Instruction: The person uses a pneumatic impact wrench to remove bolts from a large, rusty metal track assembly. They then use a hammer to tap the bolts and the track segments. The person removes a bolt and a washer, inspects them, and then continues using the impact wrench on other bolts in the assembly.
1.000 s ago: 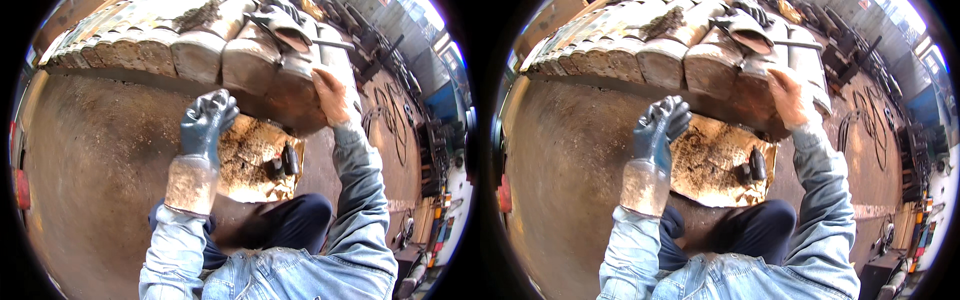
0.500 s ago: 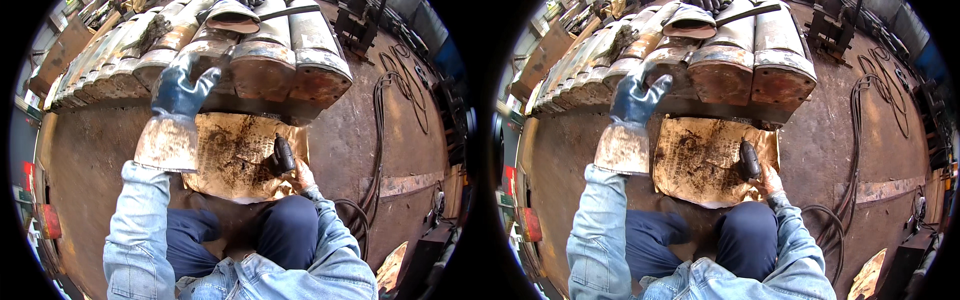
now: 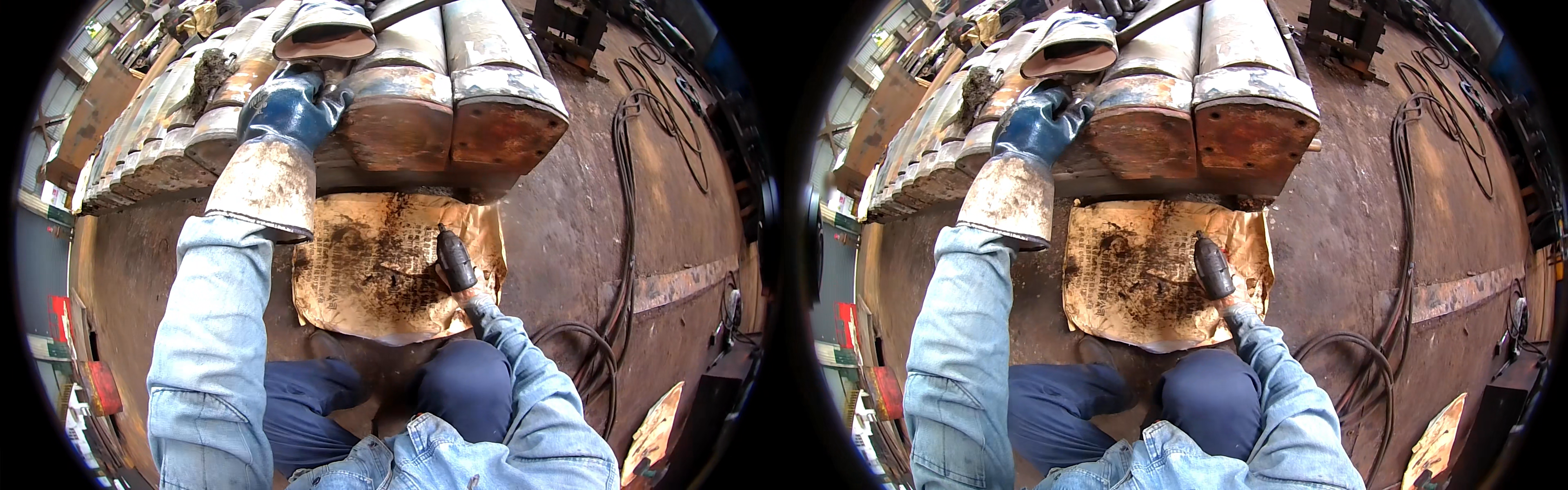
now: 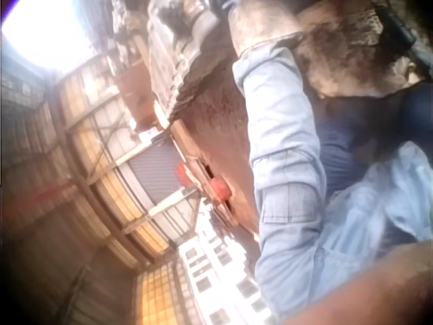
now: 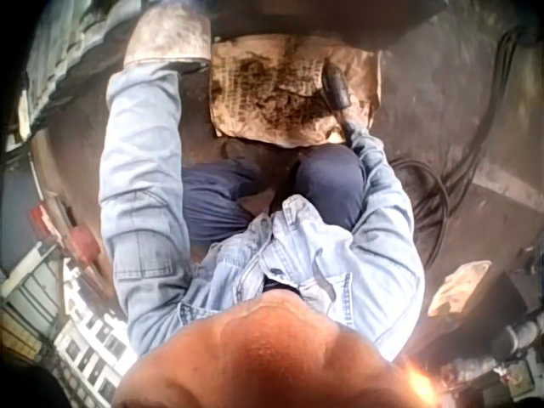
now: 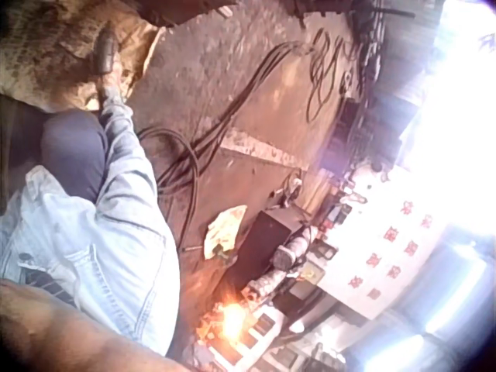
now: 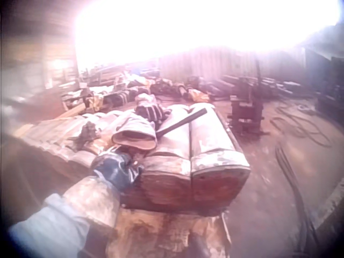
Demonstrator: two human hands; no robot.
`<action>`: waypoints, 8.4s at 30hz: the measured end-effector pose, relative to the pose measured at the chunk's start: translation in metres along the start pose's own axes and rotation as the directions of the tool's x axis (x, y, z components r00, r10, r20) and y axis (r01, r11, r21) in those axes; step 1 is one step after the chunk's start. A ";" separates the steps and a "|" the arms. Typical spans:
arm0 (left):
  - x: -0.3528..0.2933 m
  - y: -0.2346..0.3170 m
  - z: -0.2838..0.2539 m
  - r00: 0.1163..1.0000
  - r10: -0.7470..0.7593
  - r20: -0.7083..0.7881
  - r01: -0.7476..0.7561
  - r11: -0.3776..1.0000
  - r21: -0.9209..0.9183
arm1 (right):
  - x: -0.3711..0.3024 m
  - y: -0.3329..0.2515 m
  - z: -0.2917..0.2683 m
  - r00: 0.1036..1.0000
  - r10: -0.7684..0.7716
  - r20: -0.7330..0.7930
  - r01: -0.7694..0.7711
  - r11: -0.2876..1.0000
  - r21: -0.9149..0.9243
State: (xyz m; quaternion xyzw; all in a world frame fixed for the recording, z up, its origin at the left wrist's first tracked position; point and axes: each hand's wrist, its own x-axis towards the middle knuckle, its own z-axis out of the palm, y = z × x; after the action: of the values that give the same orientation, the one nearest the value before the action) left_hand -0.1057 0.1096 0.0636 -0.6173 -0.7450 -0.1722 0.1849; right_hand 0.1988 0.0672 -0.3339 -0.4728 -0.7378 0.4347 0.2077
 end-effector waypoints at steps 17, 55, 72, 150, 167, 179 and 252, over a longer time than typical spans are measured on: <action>-0.034 0.001 0.009 0.995 -0.023 -0.094 0.030 0.997 0.078 | 0.007 -0.029 -0.048 0.992 0.115 -0.057 -0.114 0.993 0.021; -0.203 0.010 -0.043 0.684 -0.233 0.691 0.107 -0.905 -0.411 | -0.090 -0.330 -0.069 0.749 -0.639 0.176 0.598 0.765 0.238; -0.204 0.019 -0.049 0.725 -0.180 0.664 0.305 -0.781 -0.545 | -0.102 -0.336 -0.107 0.673 -0.737 0.067 0.590 0.480 -0.649; -0.183 -0.009 -0.038 0.617 -0.382 0.688 0.460 -0.534 -0.709 | 0.036 -0.235 -0.065 0.873 -0.297 -0.387 0.462 0.759 0.459; -0.145 0.030 0.004 0.545 -0.234 0.805 0.650 -0.489 -0.582 | -0.020 -0.263 -0.109 0.844 -0.424 -0.327 0.385 0.905 -0.180; -0.139 0.038 0.033 0.531 -0.175 0.829 0.673 -0.507 -0.539 | 0.011 -0.208 -0.107 0.914 -0.337 -0.225 0.312 0.940 -0.137; -0.198 -0.027 0.112 0.598 -0.406 0.691 0.645 0.756 -0.114 | 0.019 -0.181 -0.100 0.954 -0.207 -0.219 0.259 0.933 0.249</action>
State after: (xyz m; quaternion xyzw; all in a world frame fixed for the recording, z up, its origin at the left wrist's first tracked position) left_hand -0.1061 -0.0104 -0.1312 -0.4076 -0.8684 -0.1344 -0.2485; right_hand 0.1683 0.0972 -0.1306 -0.3873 -0.6981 0.4582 0.3908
